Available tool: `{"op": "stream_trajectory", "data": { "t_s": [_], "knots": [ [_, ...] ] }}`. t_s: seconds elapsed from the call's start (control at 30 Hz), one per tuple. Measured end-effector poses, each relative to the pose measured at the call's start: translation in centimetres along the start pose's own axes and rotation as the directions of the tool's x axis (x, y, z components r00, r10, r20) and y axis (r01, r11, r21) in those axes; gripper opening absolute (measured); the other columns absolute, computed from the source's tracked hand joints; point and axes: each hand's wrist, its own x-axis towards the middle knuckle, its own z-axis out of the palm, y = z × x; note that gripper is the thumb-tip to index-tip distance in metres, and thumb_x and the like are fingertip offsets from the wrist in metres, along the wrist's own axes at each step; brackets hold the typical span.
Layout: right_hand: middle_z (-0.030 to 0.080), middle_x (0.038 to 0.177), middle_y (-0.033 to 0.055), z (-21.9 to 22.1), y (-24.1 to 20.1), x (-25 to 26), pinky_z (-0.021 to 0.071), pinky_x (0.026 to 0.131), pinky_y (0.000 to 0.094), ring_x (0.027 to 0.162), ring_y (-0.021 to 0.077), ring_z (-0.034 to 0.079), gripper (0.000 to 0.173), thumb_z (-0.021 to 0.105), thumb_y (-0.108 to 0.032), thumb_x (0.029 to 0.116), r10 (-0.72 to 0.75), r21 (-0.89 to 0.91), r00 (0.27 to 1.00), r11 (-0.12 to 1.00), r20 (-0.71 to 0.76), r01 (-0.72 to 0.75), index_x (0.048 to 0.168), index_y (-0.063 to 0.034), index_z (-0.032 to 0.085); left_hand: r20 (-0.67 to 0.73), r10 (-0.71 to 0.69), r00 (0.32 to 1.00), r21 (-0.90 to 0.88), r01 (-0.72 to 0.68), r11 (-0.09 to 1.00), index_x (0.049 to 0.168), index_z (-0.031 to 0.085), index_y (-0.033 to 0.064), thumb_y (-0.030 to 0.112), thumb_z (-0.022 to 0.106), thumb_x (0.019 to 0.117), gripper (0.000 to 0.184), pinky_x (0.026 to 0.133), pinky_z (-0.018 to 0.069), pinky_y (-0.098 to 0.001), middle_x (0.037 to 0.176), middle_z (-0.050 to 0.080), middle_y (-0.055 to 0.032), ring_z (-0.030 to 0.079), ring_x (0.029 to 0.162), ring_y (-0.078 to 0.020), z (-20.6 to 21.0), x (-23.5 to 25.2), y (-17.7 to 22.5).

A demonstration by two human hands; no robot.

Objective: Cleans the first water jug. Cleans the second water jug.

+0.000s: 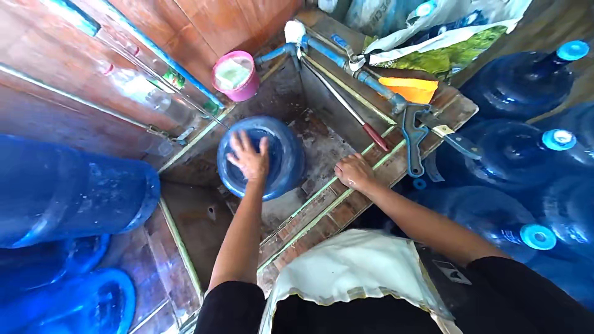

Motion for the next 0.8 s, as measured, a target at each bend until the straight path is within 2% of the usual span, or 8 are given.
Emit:
{"op": "stream_trajectory", "data": {
  "t_s": [0.13,0.2,0.3,0.43,0.53,0.6,0.67,0.8],
  "knots": [
    [0.072,0.117,0.0184,-0.3,-0.3,0.3,0.0331,0.115,0.0531,0.121,0.0353,0.062,0.037,0.046,-0.026,0.1072,0.024,0.025,0.999,0.999,0.036,-0.025,0.114,-0.0019,0.074,-0.048,-0.477,0.877,-0.042,0.476,0.879,0.155,0.040,0.0021,0.063,0.036,0.1044,0.079,0.119,0.0071,-0.0729,0.165,0.025,-0.0262,0.012,0.156,-0.0454,-2.7,5.4,-4.1],
    [0.071,0.120,0.0171,-0.4,-0.2,0.3,0.0340,0.114,0.0523,0.123,0.0339,0.061,0.038,0.045,-0.026,0.1073,0.031,0.020,0.999,0.999,0.037,-0.032,0.115,-0.0028,0.073,-0.017,-0.369,0.929,-0.095,0.366,0.926,0.150,0.047,0.0005,0.058,0.048,0.1017,0.075,0.121,0.0014,-0.0694,0.164,0.029,-0.0242,0.009,0.157,-0.0441,-1.9,6.7,-3.3],
    [0.071,0.120,0.0190,-0.9,-0.2,0.4,0.0337,0.114,0.0526,0.123,0.0356,0.061,0.037,0.045,-0.024,0.1077,0.025,0.025,0.999,0.999,0.040,-0.026,0.118,-0.0019,0.073,-0.012,-0.073,0.997,-0.140,0.071,0.988,0.157,0.038,0.0035,0.054,0.052,0.1005,0.077,0.123,0.0008,-0.0654,0.168,0.017,-0.0262,0.009,0.157,-0.0439,-0.8,7.4,-2.0],
    [0.071,0.119,0.0187,-0.3,0.0,0.3,0.0357,0.112,0.0526,0.121,0.0349,0.062,0.036,0.045,-0.024,0.1070,0.015,0.014,1.000,1.000,0.014,-0.015,0.116,-0.0020,0.073,0.101,-0.500,0.860,0.000,0.503,0.864,0.162,0.029,0.0101,0.080,0.041,0.0930,0.099,0.115,0.0137,-0.0774,0.169,0.011,-0.0250,0.010,0.155,-0.0491,-1.7,9.7,-1.0],
    [0.070,0.122,0.0200,-0.8,-0.5,-0.1,0.0337,0.115,0.0529,0.123,0.0361,0.061,0.036,0.047,-0.023,0.1070,0.031,0.044,0.999,0.998,0.034,-0.033,0.119,-0.0005,0.072,0.263,-0.225,0.938,-0.076,0.252,0.965,0.160,0.029,0.0016,0.059,0.056,0.0983,0.089,0.115,0.0108,-0.0786,0.167,0.017,-0.0283,0.011,0.154,-0.0501,-2.5,7.8,0.0],
    [0.068,0.128,0.0203,-1.4,-0.8,-0.2,0.0305,0.117,0.0522,0.129,0.0352,0.058,0.037,0.045,-0.022,0.1075,0.079,0.080,0.994,0.993,0.076,-0.085,0.125,0.0003,0.069,0.364,0.002,0.931,-0.172,0.065,0.983,0.158,0.033,0.0006,0.039,0.070,0.0947,0.083,0.117,0.0177,-0.0742,0.167,0.018,-0.0267,0.015,0.154,-0.0478,-2.8,5.1,1.2],
    [0.064,0.135,0.0226,-2.1,-1.3,0.1,0.0310,0.119,0.0510,0.132,0.0351,0.057,0.038,0.047,-0.019,0.1067,0.151,0.224,0.987,0.961,0.054,-0.160,0.133,0.0023,0.064,0.431,0.112,0.895,-0.200,-0.026,0.979,0.158,0.036,0.0042,0.025,0.074,0.0925,0.079,0.118,0.0130,-0.0749,0.169,0.019,-0.0217,0.015,0.156,-0.0440,-3.3,1.3,2.5],
    [0.056,0.139,0.0323,-4.5,-5.7,2.5,0.0454,0.109,0.0537,0.129,0.0439,0.056,0.041,0.056,-0.015,0.1036,0.052,0.402,0.935,0.910,-0.350,0.101,0.136,0.0092,0.058,0.389,0.167,0.906,-0.210,-0.089,0.974,0.149,0.052,0.0083,0.018,0.069,0.0943,0.058,0.119,0.0078,-0.0733,0.165,0.034,-0.0136,0.023,0.156,-0.0346,-3.1,-5.4,2.0]
  ]
}}
